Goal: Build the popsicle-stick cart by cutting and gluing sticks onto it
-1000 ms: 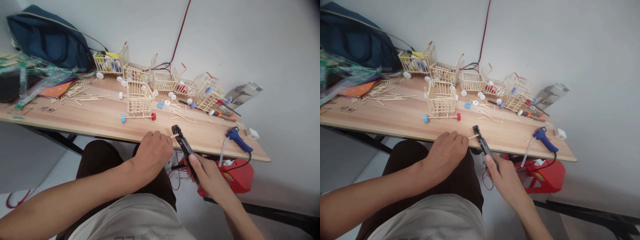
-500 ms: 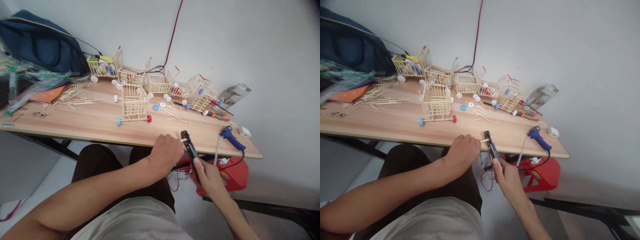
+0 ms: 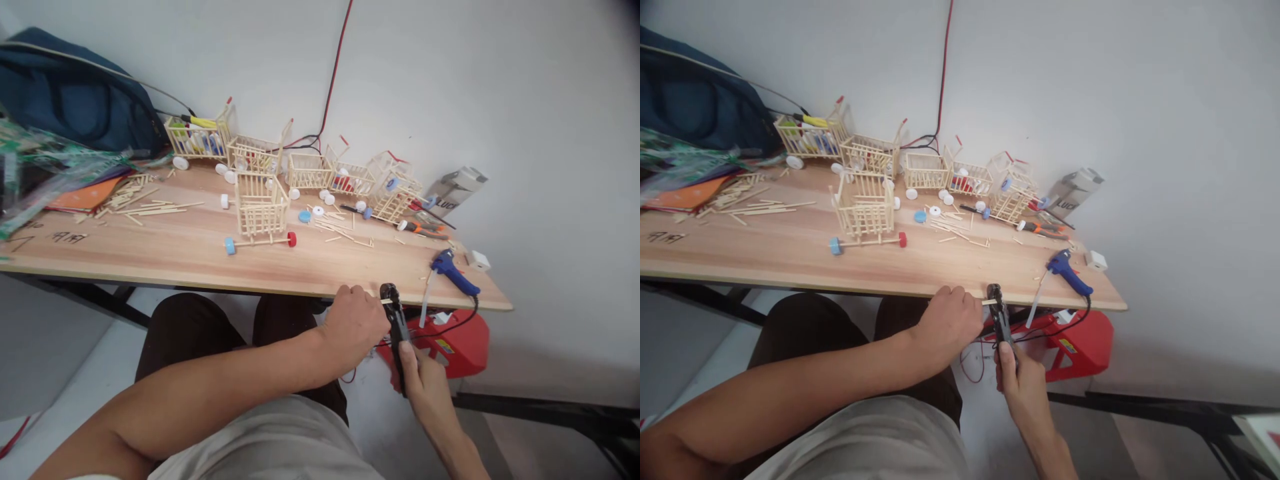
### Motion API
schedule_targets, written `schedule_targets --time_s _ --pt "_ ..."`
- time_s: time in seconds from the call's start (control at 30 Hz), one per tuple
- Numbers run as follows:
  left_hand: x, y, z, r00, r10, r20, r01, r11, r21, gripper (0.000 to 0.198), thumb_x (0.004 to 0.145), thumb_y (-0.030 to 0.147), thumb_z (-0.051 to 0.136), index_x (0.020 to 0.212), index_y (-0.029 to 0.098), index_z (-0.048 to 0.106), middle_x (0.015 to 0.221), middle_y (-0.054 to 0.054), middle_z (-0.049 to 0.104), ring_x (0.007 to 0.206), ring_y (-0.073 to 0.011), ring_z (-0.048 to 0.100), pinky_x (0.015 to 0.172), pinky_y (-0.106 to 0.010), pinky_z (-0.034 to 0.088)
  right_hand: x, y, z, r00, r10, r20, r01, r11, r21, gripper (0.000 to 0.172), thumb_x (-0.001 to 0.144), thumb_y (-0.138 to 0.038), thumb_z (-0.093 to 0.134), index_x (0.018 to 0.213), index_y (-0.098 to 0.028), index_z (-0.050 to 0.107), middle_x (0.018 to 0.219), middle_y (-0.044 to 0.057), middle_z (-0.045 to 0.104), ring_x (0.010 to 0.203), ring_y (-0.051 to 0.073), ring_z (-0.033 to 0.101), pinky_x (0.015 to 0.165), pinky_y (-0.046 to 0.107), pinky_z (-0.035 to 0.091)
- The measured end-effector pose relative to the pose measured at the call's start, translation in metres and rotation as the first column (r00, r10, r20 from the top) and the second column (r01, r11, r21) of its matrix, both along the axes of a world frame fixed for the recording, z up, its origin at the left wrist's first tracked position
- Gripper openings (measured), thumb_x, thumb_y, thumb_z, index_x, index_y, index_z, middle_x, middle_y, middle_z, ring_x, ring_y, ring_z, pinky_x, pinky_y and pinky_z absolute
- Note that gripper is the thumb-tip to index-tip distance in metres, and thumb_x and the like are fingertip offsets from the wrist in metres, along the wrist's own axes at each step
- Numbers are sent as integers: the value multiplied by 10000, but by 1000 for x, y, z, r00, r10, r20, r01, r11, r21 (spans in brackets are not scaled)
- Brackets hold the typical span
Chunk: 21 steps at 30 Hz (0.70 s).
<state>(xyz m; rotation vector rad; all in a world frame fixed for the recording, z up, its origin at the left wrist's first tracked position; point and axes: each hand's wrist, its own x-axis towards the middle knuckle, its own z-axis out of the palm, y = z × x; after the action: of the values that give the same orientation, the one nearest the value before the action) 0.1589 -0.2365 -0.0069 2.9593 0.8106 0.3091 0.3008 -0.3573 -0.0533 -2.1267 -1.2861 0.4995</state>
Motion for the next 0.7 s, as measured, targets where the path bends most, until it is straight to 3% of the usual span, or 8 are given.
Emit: schedule_targets --time_s 0.33,0.7 --pt "-4 6 -6 1000 -14 14 14 998 63 140 938 104 507 879 61 626 793 -148 660 842 -267 655 669 -340 448 0 9 1 991 -14 -133 5 998 -67 680 903 -769 272 611 -221 547 515 47 601 445 199 570 491 312 426" --pt "3 4 -4 999 -17 -28 17 1000 10 134 927 99 525 915 56 651 832 -160 682 862 -267 662 681 -332 451 -1 9 -14 981 -109 -162 98 993 -72 641 807 -828 415 600 -225 489 461 33 546 384 192 539 398 311 437"
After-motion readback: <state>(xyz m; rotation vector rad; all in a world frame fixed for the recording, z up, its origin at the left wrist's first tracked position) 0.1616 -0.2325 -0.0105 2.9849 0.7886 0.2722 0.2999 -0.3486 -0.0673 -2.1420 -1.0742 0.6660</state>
